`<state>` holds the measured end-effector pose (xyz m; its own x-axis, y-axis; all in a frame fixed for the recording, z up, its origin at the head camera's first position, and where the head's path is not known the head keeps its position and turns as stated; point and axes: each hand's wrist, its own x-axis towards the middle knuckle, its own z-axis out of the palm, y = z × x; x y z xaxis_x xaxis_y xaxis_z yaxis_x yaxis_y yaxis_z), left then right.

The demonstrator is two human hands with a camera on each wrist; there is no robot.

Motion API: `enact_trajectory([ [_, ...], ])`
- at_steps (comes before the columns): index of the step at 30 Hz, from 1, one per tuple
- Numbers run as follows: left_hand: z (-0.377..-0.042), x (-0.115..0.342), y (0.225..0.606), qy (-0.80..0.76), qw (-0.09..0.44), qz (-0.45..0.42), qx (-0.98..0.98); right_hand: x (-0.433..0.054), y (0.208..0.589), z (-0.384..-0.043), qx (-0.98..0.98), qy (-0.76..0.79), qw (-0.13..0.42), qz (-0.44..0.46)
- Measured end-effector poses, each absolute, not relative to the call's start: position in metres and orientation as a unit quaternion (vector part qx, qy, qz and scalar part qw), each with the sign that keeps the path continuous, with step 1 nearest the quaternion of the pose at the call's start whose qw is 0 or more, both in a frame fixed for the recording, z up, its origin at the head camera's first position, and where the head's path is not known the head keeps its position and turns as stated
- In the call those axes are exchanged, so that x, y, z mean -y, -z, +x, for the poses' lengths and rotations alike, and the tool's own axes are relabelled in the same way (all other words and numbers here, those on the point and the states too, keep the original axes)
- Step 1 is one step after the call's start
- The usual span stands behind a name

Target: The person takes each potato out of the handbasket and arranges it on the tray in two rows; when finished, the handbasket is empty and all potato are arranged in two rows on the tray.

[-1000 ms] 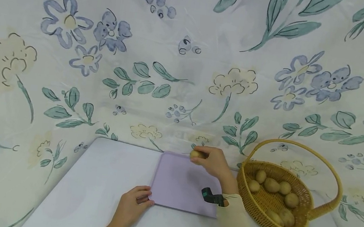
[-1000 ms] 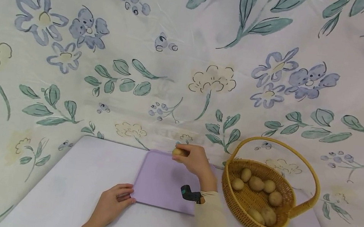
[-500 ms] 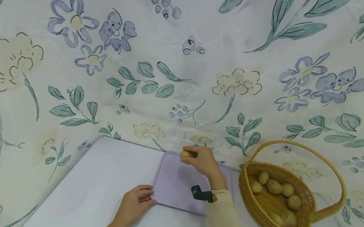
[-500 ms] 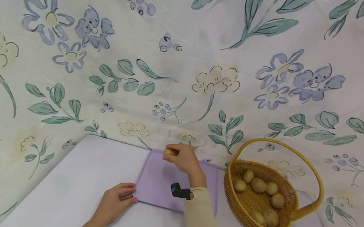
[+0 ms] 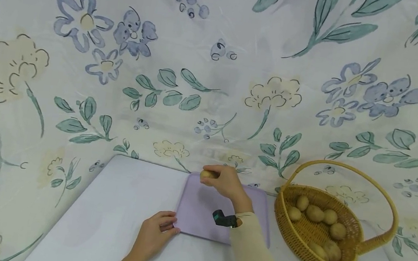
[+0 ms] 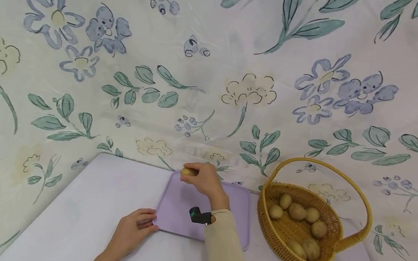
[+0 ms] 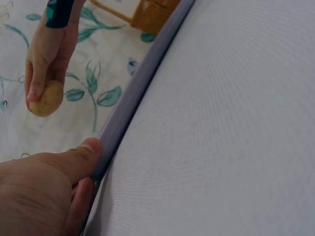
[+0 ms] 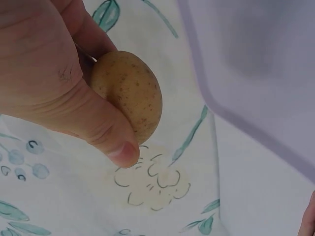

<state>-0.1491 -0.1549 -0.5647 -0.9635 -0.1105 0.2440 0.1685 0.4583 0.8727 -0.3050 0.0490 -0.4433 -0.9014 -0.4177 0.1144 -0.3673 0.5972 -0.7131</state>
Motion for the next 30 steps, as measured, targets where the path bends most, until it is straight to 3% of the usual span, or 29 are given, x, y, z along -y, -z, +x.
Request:
enact_trajectory([
  [20,-0.153,0.15,0.564,0.518,0.114,-0.035,0.847,-0.04,0.464,-0.309,-0.9,0.386,0.054,-0.195],
  [30,-0.148,0.159,0.564,0.516,0.13,-0.033,0.846,-0.023,0.479,-0.31,-0.894,0.397,0.063,-0.198],
])
